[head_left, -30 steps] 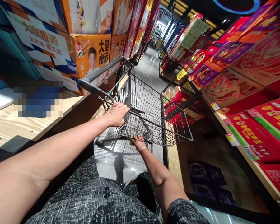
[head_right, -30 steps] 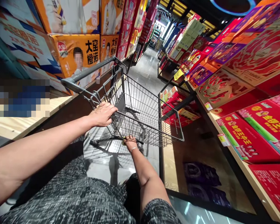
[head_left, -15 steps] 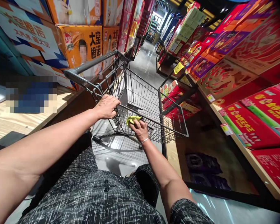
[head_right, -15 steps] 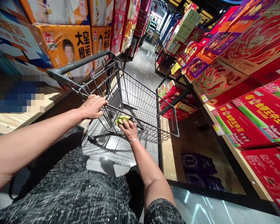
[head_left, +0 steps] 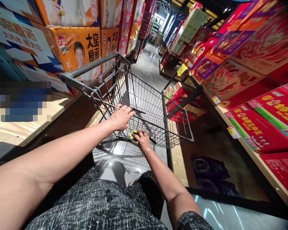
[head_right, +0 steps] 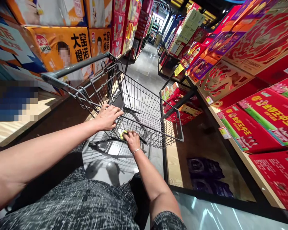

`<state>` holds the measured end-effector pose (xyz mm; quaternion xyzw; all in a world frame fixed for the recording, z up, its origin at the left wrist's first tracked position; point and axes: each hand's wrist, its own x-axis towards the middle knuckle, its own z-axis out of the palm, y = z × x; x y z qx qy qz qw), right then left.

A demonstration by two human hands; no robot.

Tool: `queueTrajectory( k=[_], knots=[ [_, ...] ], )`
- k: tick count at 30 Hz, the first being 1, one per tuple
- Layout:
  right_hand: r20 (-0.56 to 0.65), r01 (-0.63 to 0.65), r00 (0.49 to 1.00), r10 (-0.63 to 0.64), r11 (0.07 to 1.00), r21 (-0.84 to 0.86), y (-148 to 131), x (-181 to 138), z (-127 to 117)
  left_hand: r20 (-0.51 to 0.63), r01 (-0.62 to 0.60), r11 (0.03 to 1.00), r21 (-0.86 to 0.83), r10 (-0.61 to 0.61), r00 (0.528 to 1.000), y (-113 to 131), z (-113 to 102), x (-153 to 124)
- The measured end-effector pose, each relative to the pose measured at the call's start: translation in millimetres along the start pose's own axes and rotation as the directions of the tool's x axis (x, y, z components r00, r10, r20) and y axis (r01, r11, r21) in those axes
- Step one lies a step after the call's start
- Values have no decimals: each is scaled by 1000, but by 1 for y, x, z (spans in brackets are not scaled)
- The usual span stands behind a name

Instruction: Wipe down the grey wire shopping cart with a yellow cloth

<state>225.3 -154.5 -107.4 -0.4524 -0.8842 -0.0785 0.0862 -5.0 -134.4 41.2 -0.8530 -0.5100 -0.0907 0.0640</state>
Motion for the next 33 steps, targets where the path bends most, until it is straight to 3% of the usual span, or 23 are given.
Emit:
queueTrajectory(
  k=[1, 3, 5, 7, 11, 15, 18, 21, 23, 26, 29, 31, 33],
  knots=[
    [-167, 25, 986, -24, 1000, 4, -1, 8, -18, -17, -7, 1000, 1, 7, 1000, 0, 2, 0],
    [-446, 38, 895, -31, 999, 5, -3, 25, -52, -41, -22, 1000, -8, 21, 999, -1, 7, 1],
    [-575, 18, 818, -12, 1000, 5, -5, 42, -75, -46, 0, 1000, -29, -1, 999, -2, 10, 2],
    [-595, 11, 804, -11, 1000, -4, -4, 55, -81, -38, 22, 998, -53, -24, 999, -3, 11, 3],
    [-478, 4, 878, -17, 1000, -29, 11, 42, -45, -30, -20, 996, -89, 17, 999, -8, 8, 3],
    [-167, -159, 974, 154, 987, -21, 34, -14, 9, -11, -28, 993, -114, 27, 1000, -13, 6, 4],
    [135, -283, 949, 284, 959, -32, 41, -55, 37, 8, -36, 990, -137, 38, 999, -14, 6, 6],
    [202, -334, 920, 335, 942, -39, 38, -69, 43, 19, -43, 990, -137, 46, 999, -14, 6, 7],
    [127, -318, 940, 316, 948, -3, 30, -59, 30, 27, -43, 992, -121, 47, 999, -14, 6, 8],
    [-67, -244, 966, 249, 967, 69, 12, -21, -16, 29, -32, 996, -88, 35, 999, -12, 7, 8],
    [-375, -133, 913, 164, 985, 106, -4, 26, -71, 35, -36, 999, -40, 38, 999, -10, 7, 8],
    [-429, -99, 893, 136, 989, 108, -10, 51, -97, 54, -41, 999, 1, 41, 998, -9, 6, 7],
    [-381, -81, 917, 119, 990, 115, -7, 62, -108, 64, -41, 999, 16, 40, 997, -9, 5, 5]
  ],
)
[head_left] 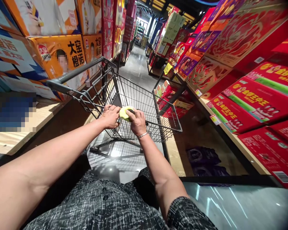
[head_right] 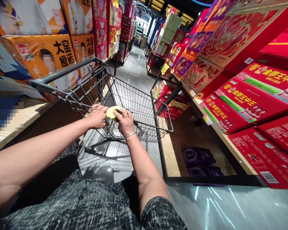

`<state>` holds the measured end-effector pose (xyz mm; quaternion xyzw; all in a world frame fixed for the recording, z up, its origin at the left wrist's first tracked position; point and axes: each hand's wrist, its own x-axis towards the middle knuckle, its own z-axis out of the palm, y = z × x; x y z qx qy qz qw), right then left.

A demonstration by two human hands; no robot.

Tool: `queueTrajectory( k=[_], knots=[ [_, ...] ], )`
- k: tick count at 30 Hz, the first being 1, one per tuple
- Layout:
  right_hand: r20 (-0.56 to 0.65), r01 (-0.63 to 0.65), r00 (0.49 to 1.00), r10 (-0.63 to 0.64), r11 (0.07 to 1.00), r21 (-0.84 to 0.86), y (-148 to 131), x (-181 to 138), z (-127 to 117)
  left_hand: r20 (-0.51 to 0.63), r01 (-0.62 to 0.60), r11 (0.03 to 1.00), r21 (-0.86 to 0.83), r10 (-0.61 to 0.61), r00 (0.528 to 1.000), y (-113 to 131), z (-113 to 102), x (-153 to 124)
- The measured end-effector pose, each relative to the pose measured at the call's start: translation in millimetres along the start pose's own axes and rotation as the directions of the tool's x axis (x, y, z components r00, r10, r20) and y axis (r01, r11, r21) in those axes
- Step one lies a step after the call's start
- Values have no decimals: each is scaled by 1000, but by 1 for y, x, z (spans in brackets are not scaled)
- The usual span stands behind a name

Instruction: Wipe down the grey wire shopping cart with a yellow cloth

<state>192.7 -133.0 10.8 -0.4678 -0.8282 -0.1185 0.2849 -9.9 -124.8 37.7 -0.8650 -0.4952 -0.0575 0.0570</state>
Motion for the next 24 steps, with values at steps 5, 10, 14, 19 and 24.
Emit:
queueTrajectory(
  k=[5, 10, 14, 19, 24],
  knots=[
    [67, -7, 998, 6, 1000, 11, 59, -32, -3, -30, 0, 996, -88, -2, 1000, -5, -1, -2],
    [109, -172, 977, 183, 980, -102, 167, -106, -45, -48, -6, 988, -155, -2, 999, -9, 2, 1],
    [84, -430, 885, 459, 872, -236, 214, -141, -76, -33, -7, 987, -158, 1, 999, -7, 0, 4],
    [45, -455, 883, 467, 876, -160, 169, -111, -52, -3, 58, 995, -75, -58, 998, 6, -3, 10],
    [35, -269, 962, 271, 962, -49, 69, -52, -8, -18, -40, 999, -1, 40, 999, 43, 0, 24]
  ],
)
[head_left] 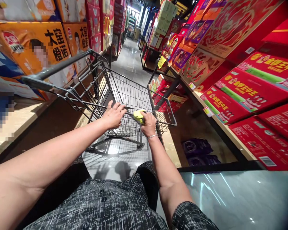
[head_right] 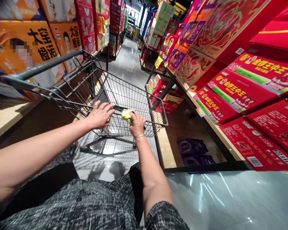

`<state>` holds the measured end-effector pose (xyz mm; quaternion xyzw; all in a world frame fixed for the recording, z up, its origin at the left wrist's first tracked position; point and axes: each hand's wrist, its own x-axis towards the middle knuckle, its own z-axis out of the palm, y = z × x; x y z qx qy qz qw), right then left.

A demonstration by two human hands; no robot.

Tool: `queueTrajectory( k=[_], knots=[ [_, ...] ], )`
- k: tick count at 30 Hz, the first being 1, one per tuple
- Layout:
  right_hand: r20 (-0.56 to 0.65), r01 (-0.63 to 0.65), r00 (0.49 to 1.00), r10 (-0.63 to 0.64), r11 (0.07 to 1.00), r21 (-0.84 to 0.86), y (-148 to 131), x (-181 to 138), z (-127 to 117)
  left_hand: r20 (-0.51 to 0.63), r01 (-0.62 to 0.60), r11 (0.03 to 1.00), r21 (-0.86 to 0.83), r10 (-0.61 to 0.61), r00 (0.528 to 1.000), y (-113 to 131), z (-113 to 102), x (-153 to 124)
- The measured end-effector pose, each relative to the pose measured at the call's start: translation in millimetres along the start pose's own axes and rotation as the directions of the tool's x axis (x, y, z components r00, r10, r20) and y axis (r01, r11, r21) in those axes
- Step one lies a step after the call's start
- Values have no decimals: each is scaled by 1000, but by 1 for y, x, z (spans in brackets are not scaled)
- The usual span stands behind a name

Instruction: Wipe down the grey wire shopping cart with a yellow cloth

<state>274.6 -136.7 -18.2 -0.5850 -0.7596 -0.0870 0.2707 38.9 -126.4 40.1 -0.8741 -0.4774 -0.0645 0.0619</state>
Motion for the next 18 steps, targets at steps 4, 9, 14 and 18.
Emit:
queueTrajectory(
  k=[4, 9, 14, 18],
  knots=[
    [-44, 91, 995, -91, 996, 2, -37, 2, 21, 11, -5, 998, -70, 5, 1000, 12, 8, 6],
    [-101, 154, 982, -159, 987, -48, 13, -23, 37, -39, -91, 981, -169, 86, 996, -7, 15, 5],
    [-66, 68, 995, -73, 995, -76, 51, -51, 63, -91, -82, 979, -187, 66, 994, -5, 20, 10],
    [153, 12, 988, 4, 994, -107, 51, -96, 108, -97, -74, 980, -187, 56, 994, 1, 19, 13]
  ],
)
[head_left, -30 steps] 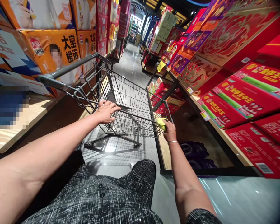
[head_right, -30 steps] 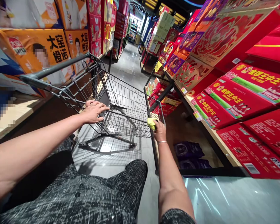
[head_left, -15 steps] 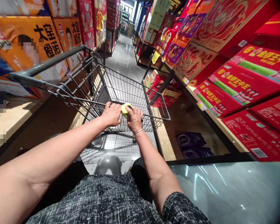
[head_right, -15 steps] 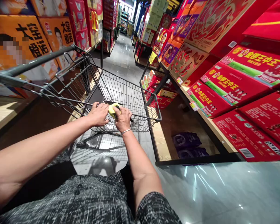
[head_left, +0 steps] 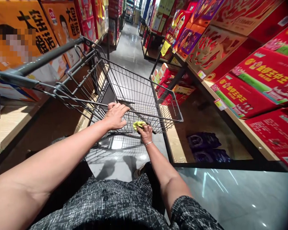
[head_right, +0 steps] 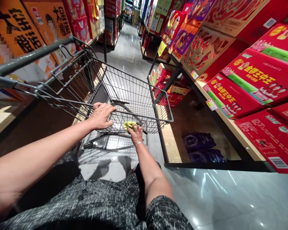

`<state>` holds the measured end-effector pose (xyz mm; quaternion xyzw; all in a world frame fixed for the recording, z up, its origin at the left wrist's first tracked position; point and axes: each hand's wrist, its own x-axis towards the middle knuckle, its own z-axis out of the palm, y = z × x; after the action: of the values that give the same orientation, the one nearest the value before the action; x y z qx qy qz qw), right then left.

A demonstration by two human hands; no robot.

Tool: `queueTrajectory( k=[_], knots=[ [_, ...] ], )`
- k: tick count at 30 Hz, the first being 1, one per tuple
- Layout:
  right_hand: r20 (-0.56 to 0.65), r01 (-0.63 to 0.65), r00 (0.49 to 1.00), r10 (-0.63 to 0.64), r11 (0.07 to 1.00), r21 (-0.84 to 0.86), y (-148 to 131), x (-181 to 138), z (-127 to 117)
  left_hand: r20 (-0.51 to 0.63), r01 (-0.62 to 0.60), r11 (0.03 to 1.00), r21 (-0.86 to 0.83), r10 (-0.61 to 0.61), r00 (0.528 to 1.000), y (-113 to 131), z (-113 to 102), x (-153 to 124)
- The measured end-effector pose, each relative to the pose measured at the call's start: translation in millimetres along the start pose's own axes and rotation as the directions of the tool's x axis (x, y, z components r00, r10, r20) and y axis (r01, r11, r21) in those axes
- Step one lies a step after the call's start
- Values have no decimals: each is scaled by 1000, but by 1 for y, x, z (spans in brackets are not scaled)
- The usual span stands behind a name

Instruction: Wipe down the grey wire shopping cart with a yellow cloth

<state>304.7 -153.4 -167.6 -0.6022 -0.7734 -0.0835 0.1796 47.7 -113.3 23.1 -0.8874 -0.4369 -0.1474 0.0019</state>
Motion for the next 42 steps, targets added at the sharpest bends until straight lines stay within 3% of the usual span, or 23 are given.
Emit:
queueTrajectory(
  k=[2, 5, 7, 10, 13, 16, 19, 21, 24, 26, 29, 32, 35, 37, 39, 42],
  knots=[
    [92, -15, 996, 16, 1000, -7, 0, -23, 23, 3, -7, 1000, -5, 7, 1000, 0, 0, 0],
    [120, -52, 991, 53, 999, -13, 7, -43, 40, 20, -12, 1000, -21, 12, 1000, -2, -1, -1],
    [118, -58, 991, 59, 998, -14, 13, -41, 36, 26, -8, 1000, -26, 9, 1000, -5, -1, 0],
    [92, -24, 995, 24, 1000, -2, 21, -18, 7, 21, 0, 1000, -21, 0, 1000, -8, 0, 2],
    [-119, 18, 993, -14, 999, 35, 27, 13, -43, 13, -7, 1000, -19, 7, 1000, -10, 1, 4],
    [-421, 19, 907, 4, 998, 52, 32, 34, -85, -17, -16, 1000, -16, 16, 1000, -10, 2, 4],
    [-552, -27, 833, 36, 999, 24, 34, 33, -88, -50, -14, 1000, -20, 13, 999, -9, 2, 1],
    [-504, -77, 860, 81, 997, 27, 32, 19, -68, -55, -17, 1000, -23, 16, 998, -8, 1, -1],
    [-265, -202, 940, 214, 977, 72, 27, -14, -23, -50, -15, 1000, -17, 14, 999, -7, 0, -3],
    [-125, -250, 958, 260, 964, 85, 26, -34, 0, -49, -13, 1000, -11, 12, 999, -7, 0, -3],
    [-65, -236, 968, 242, 967, 92, 29, -46, 4, -54, -10, 1000, 5, 11, 998, -7, 1, -3],
    [-181, -181, 963, 198, 978, 104, 38, -34, -31, -37, 0, 999, 32, 1, 999, -5, 2, -1],
    [-424, -148, 889, 175, 984, 96, 49, -6, -88, -18, 19, 998, 56, -18, 1000, -2, 1, 1],
    [-471, -149, 863, 181, 983, 105, 56, 16, -121, -18, 29, 998, 63, -27, 999, 0, 1, 3],
    [-356, -140, 916, 186, 978, 152, 63, 36, -142, -25, 31, 997, 64, -29, 999, 1, 3, 4],
    [-75, -137, 983, 166, 945, 298, 71, 57, -148, -23, 27, 997, 77, -25, 999, 0, 5, 7]
  ],
)
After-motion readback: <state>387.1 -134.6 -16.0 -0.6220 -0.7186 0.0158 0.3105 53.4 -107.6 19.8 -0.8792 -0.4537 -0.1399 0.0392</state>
